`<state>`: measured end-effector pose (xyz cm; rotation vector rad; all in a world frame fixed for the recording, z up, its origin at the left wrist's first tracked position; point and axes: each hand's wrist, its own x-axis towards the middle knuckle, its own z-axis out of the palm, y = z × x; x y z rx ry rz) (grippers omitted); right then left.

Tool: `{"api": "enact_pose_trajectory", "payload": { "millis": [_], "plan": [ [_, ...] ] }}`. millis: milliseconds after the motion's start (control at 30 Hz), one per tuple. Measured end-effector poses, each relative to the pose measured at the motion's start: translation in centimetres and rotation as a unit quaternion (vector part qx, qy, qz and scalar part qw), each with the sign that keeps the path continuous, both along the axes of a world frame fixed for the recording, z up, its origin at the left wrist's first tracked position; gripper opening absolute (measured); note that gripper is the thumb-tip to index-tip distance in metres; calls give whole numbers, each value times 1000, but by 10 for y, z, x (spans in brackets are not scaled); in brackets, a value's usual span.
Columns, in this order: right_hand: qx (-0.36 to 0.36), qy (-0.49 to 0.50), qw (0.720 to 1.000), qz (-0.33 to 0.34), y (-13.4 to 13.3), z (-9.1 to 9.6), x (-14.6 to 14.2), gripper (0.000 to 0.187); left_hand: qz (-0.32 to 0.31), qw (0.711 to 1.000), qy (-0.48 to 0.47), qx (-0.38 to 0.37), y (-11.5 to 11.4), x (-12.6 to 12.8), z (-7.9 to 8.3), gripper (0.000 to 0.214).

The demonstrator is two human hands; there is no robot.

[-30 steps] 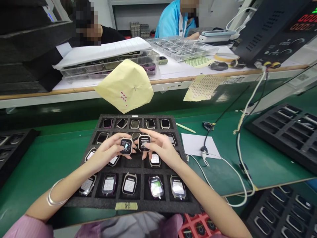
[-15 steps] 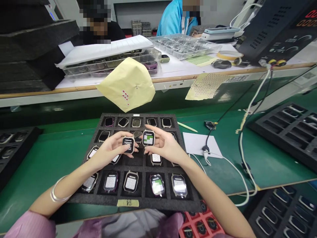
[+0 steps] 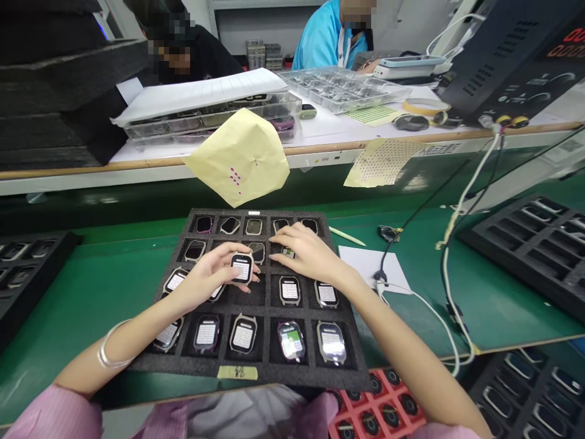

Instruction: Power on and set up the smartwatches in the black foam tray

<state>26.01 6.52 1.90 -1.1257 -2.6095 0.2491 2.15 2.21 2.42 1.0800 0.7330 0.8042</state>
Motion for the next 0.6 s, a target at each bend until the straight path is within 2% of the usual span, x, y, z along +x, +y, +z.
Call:
{"api": "enact_pose_trajectory", "payload": {
  "millis": [100, 200, 233, 333, 433, 500, 600],
  "plan": [
    [11, -55, 998, 15, 3, 3, -22, 24, -27, 999, 23, 23, 1, 0, -6, 35],
    [26, -107, 994, -18, 5, 5, -43, 20, -60, 978, 147, 135, -2, 4, -15, 36],
    [27, -113, 993, -25, 5, 5, -49, 19, -62, 957, 205, 195, -4, 7, -18, 35],
    [22, -115, 993, -27, 3, 2, -58, 20, -60, 869, 343, 352, -13, 16, -19, 27],
    [12, -108, 994, -23, -1, -2, -60, 25, -69, 767, 462, 440, -12, 16, -10, 22],
    [5, -98, 995, -24, -2, -4, -59, 26, -54, 702, 535, 467, 5, 6, -2, 32],
    [-4, -84, 996, -27, 0, -6, -60, 25, 31, 662, 599, 450, 50, -22, -1, 35]
  ]
}}
